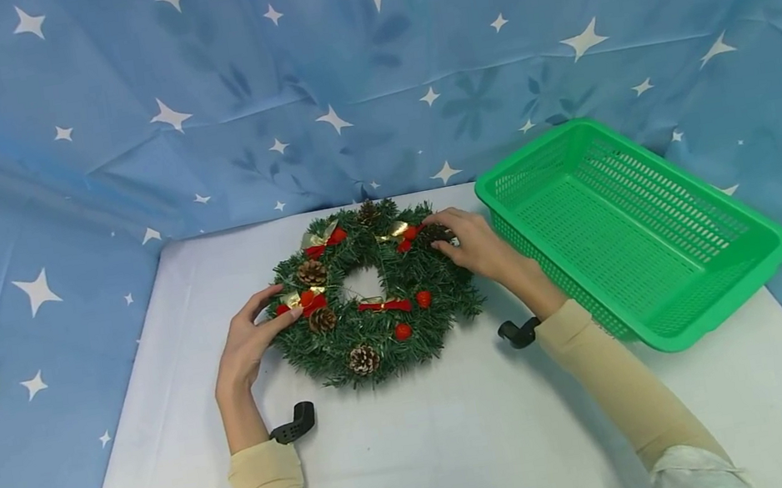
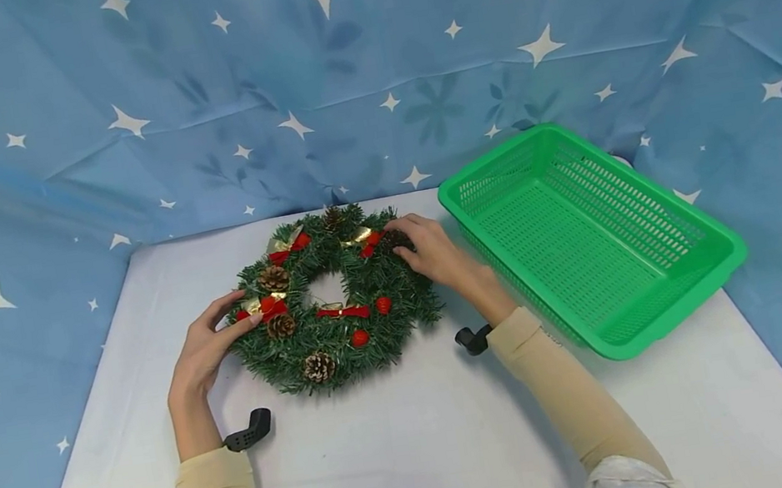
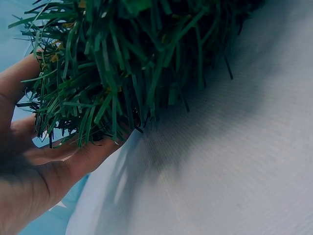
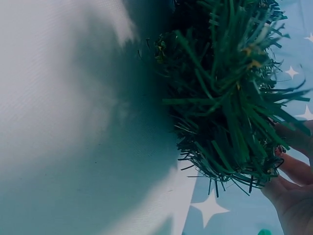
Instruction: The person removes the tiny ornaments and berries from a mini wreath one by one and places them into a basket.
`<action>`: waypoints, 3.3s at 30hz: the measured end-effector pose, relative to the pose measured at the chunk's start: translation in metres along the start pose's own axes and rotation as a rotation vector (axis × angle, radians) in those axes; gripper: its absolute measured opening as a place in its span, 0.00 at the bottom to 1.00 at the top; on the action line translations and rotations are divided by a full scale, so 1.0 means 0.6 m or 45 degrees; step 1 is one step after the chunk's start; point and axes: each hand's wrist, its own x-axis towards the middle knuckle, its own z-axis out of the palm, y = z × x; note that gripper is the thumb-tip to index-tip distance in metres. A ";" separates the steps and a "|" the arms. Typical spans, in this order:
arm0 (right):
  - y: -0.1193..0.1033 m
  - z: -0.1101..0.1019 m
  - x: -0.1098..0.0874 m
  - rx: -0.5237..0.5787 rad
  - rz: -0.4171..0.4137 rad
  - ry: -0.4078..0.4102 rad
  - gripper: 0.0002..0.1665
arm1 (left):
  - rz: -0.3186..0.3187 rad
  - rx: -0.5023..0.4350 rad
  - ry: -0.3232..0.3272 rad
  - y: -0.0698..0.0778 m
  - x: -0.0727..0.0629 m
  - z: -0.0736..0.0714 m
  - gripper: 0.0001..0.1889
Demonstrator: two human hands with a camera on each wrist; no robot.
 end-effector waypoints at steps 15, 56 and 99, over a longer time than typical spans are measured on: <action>-0.004 -0.007 -0.003 -0.001 -0.056 0.062 0.21 | 0.024 -0.005 -0.007 -0.006 0.005 -0.001 0.38; -0.031 -0.101 0.015 -0.053 -0.061 0.057 0.16 | 0.004 0.005 -0.036 -0.005 -0.002 -0.001 0.41; 0.043 -0.233 0.009 -0.221 0.103 -0.159 0.14 | -0.019 0.015 -0.048 -0.005 0.003 -0.001 0.41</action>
